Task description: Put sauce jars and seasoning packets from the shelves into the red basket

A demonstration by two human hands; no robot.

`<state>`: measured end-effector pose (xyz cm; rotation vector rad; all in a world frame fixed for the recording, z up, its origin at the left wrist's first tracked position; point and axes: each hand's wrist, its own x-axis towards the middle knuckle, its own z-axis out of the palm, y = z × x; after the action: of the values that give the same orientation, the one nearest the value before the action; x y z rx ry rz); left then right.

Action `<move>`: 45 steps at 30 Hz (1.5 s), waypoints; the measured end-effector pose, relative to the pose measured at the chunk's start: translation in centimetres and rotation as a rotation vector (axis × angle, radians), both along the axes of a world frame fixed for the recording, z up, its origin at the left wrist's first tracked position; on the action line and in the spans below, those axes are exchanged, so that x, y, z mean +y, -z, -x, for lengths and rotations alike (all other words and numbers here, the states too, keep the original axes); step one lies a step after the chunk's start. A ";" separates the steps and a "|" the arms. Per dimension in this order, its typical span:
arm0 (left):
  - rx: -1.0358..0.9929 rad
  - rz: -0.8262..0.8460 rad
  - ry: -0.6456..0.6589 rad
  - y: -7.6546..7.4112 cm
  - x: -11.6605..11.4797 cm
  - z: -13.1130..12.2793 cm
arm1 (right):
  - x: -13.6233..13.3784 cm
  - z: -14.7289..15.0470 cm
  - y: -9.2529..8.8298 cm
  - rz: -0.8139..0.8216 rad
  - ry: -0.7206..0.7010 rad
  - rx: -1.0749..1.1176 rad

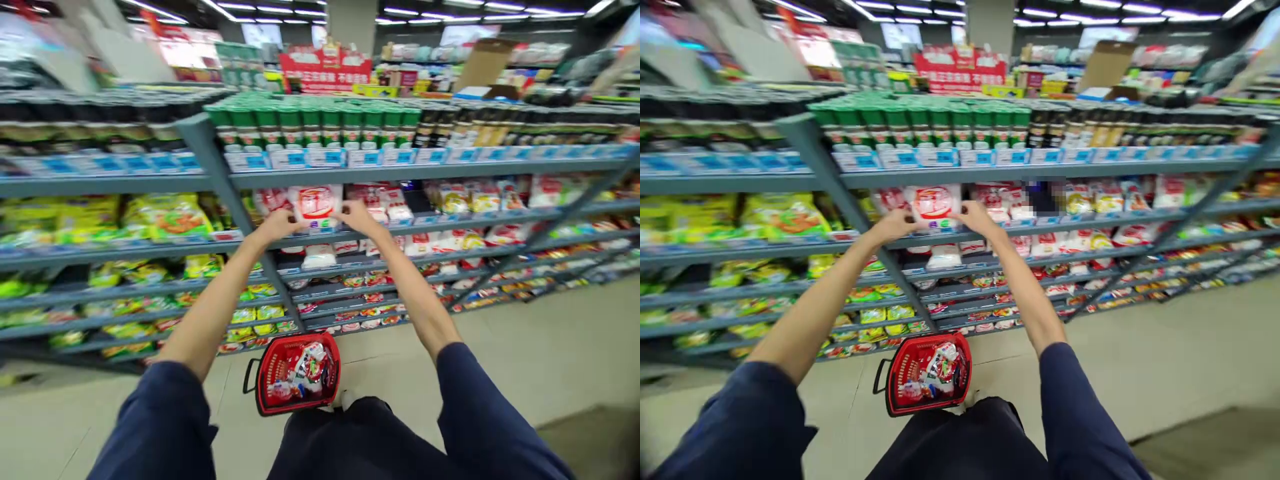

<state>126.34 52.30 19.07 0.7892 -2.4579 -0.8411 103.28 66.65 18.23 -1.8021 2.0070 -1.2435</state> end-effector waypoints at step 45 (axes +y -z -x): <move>0.595 -0.069 -0.141 1.1 -0.2 2.6 | -2.0 -2.0 1.3 0.405 0.179 -0.163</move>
<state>123.77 52.10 17.99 0.6140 -1.8386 -0.9479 105.25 64.68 16.92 -1.6279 1.9663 -1.9004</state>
